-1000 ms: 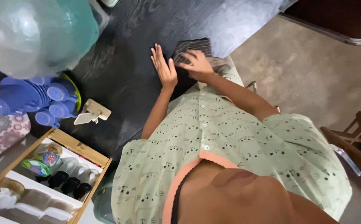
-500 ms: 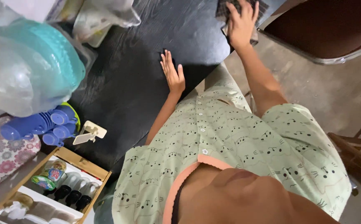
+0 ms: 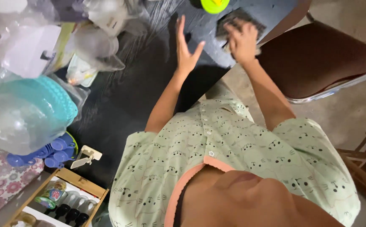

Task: Organizing household items and wiping a desk surface.

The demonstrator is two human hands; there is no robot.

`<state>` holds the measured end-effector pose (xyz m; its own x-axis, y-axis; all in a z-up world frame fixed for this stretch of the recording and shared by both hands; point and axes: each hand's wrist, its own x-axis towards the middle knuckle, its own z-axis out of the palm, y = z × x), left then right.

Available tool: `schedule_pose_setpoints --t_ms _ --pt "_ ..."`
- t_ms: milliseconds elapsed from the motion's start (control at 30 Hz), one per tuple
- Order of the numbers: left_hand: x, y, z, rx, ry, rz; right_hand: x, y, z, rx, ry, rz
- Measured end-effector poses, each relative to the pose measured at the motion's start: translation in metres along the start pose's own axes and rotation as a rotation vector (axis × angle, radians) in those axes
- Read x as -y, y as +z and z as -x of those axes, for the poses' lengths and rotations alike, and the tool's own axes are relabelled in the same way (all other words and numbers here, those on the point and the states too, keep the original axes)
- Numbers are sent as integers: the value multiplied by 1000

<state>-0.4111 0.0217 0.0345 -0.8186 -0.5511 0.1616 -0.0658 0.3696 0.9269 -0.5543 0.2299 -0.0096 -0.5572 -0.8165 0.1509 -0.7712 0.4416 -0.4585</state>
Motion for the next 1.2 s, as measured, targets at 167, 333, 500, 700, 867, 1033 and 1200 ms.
schedule_pose_setpoints --t_ms 167,333,500,700,867,1033,1200 --pt "30 75 -58 -137 87 58 -8 -19 -20 -116 124 -41" --pt "50 96 -74 -264 -28 121 -3 -4 -14 -77 165 -132" --pt "26 53 -55 -340 -195 121 33 25 9 124 -210 -298" --pt "1 -46 -10 -389 -253 -60 87 57 -43 330 -383 -218" --pt "10 -85 -3 -415 -312 3 75 82 -115 262 -343 -285" --pt "57 -83 29 -443 -340 -52 47 60 -180 387 12 64" --pt "79 -75 77 -628 -415 52 6 55 -134 -144 113 34"
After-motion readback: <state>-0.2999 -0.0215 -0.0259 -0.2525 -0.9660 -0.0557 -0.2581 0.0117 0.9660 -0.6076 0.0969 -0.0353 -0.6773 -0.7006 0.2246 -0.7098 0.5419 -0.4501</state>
